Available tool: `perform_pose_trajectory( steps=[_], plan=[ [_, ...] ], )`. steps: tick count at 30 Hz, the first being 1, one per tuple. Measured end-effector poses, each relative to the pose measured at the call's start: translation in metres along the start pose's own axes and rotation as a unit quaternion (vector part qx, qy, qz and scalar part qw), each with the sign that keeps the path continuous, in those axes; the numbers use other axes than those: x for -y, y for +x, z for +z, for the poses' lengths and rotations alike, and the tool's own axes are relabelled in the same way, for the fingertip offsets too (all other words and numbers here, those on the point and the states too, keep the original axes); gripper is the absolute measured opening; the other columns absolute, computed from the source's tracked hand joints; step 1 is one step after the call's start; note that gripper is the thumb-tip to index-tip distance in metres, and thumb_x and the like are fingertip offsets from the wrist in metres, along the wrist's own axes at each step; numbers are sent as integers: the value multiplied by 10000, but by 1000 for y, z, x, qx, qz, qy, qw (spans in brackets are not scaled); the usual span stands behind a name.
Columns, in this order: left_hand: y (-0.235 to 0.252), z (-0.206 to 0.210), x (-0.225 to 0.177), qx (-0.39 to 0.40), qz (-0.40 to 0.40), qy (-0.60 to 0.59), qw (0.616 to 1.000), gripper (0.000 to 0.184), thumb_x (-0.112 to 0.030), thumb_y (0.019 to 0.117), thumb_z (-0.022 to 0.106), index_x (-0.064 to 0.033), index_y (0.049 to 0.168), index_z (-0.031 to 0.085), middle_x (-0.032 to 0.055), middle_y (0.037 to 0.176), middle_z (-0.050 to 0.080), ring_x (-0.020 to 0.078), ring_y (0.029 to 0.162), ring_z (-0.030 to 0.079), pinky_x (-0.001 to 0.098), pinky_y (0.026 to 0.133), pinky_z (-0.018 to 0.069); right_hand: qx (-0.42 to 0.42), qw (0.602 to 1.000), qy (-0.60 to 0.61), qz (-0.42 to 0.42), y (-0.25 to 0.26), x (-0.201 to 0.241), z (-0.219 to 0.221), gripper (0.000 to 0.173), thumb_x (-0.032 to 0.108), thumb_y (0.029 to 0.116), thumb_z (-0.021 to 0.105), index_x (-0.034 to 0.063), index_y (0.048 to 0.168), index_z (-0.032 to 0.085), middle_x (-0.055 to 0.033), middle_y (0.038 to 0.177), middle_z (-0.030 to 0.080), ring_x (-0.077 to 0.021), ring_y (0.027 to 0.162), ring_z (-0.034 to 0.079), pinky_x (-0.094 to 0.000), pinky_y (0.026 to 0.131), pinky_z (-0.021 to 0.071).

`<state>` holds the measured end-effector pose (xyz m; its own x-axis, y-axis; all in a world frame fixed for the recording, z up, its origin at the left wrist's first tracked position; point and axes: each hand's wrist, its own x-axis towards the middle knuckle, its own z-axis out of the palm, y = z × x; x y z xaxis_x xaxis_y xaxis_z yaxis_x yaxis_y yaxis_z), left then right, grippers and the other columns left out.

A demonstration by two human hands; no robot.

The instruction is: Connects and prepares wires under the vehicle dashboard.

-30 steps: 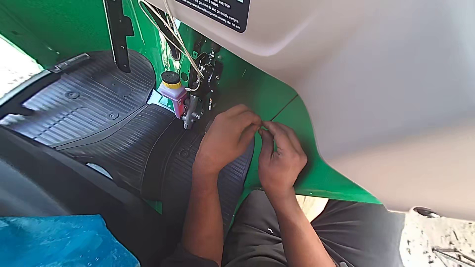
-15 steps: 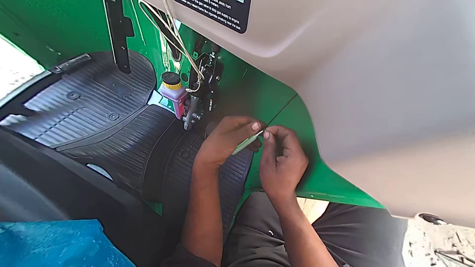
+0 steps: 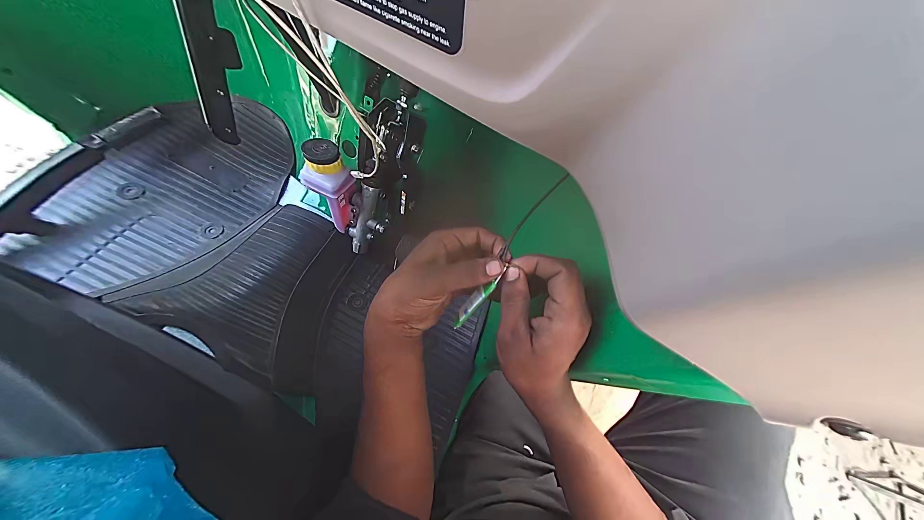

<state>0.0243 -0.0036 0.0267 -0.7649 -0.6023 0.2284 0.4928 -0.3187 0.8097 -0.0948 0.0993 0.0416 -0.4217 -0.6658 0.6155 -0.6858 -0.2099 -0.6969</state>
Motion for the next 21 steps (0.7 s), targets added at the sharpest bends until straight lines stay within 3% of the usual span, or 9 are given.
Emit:
perform_pose_trajectory(
  steps=[6, 8, 11, 14, 17, 19, 21],
  plan=[
    [-7, -1, -15, -7, 2, 115, 993, 133, -72, 916, 678, -15, 1036, 665, 90, 847, 682, 116, 712, 662, 249, 648, 587, 13, 1000, -12, -17, -3, -2, 2, 65, 97, 971, 618, 53, 1006, 649, -11, 920, 646, -62, 810, 635, -219, 688, 569],
    [-8, -2, -17, -21, 14, 153, 988, 125, -34, 914, 653, 0, 1034, 671, 99, 856, 682, 137, 717, 662, 262, 654, 588, 36, 999, 27, 26, -4, -1, 3, 61, 91, 983, 615, 56, 1025, 640, -5, 916, 639, -57, 793, 633, -218, 688, 574],
    [-7, -4, -15, -40, 26, 188, 981, 126, 5, 905, 652, 14, 1027, 681, 114, 862, 693, 157, 719, 673, 277, 654, 601, 70, 973, 152, 157, -2, 0, 3, 55, 85, 1008, 585, 64, 1014, 636, -6, 833, 621, -74, 700, 597, -215, 628, 529],
    [-6, -6, -9, -50, 36, 213, 975, 112, -2, 911, 655, 12, 1017, 688, 113, 867, 701, 165, 715, 682, 280, 643, 607, 99, 882, 314, 337, 3, 0, 0, 128, 99, 1011, 548, 64, 917, 628, -33, 748, 590, -90, 591, 523, -223, 560, 466],
    [-4, -10, -6, -53, 44, 234, 970, 114, -40, 917, 650, 2, 1013, 696, 103, 870, 694, 162, 715, 669, 285, 640, 598, 118, 717, 457, 512, 10, 4, -3, 188, 145, 1025, 522, 66, 880, 612, -11, 676, 495, -77, 522, 453, -208, 497, 416],
    [-4, -12, -6, -46, 52, 234, 970, 122, -70, 924, 654, 0, 1013, 701, 99, 868, 695, 159, 720, 674, 295, 656, 607, 131, 611, 538, 565, 11, 5, -5, 227, 197, 1039, 491, 70, 896, 613, 13, 645, 460, -73, 499, 442, -207, 480, 406],
    [-5, -12, -8, -33, 60, 226, 972, 126, -71, 933, 658, 8, 1023, 698, 103, 879, 695, 162, 728, 676, 300, 663, 610, 132, 563, 579, 574, 11, 6, -6, 235, 213, 1028, 491, 62, 898, 615, 21, 630, 452, -75, 490, 438, -212, 477, 402]
  ],
)
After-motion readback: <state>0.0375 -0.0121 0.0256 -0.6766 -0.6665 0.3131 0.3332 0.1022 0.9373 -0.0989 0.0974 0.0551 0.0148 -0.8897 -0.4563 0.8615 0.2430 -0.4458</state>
